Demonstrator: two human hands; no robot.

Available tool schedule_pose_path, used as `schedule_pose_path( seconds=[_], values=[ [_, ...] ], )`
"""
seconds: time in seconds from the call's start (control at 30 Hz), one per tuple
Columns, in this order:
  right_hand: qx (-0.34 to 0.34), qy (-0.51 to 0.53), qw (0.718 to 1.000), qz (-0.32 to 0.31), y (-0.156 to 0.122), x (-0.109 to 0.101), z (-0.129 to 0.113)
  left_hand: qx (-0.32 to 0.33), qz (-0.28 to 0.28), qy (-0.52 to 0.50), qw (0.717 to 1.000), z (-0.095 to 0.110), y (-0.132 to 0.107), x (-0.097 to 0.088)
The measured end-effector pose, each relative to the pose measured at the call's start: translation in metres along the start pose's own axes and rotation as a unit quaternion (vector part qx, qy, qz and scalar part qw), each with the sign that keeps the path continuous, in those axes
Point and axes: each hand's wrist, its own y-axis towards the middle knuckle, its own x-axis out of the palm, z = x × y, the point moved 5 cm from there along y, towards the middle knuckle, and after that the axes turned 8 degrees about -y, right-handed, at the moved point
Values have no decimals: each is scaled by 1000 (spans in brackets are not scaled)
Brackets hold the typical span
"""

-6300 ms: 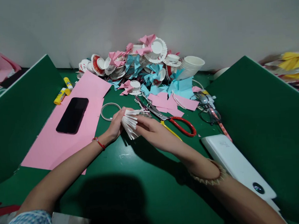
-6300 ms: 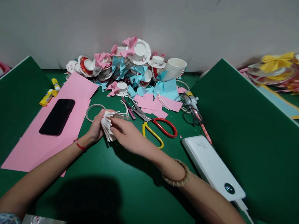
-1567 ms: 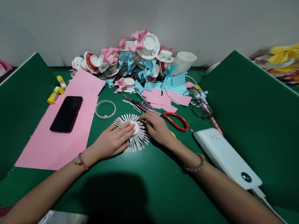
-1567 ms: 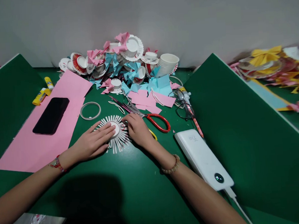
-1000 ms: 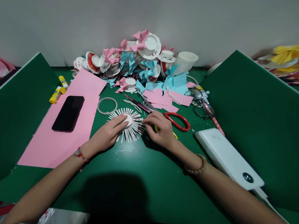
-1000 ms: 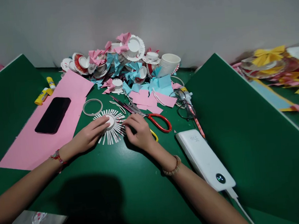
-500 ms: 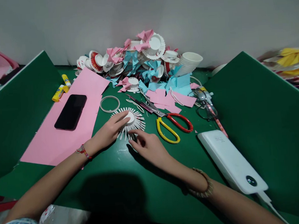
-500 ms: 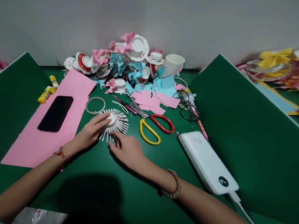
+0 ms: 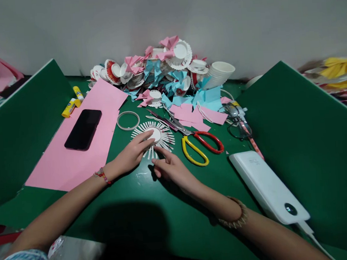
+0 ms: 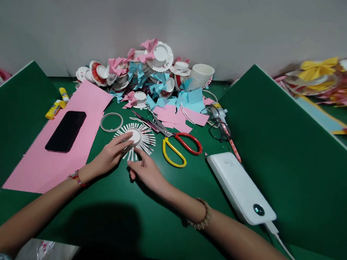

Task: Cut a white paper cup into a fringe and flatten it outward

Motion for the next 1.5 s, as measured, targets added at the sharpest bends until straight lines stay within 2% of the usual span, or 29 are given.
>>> schedule_pose_path(
  seconds=[0.27,0.47,0.6,0.77,0.87,0.97,1.03,1.2,1.37,1.5],
  values=[
    [19,76,997,12,9,-3,6,17,8,61,998,3,3,-3],
    [32,93,995,13,16,-10,4,19,-1,44,999,3,5,-2],
    [28,49,998,4,17,-11,0,16,-4,27,999,3,5,-3],
    [-21,-90,996,-2,15,-14,-8,14,-12,27,999,2,4,-2],
    [-97,-199,973,64,12,-28,-19,21,-9,34,999,5,3,-3],
    [-188,-285,927,159,9,-42,-32,40,-7,47,998,11,3,-6],
    [-244,-324,895,185,8,-45,-36,55,0,47,997,16,3,-8],
    [-336,-385,846,152,16,-41,-29,68,24,6,997,16,2,-11],
    [-367,-411,825,128,24,-43,-16,33,25,-36,999,0,0,-11],
    [-390,-419,811,123,24,-44,-12,29,13,-55,998,-5,-1,-11]
  ],
)
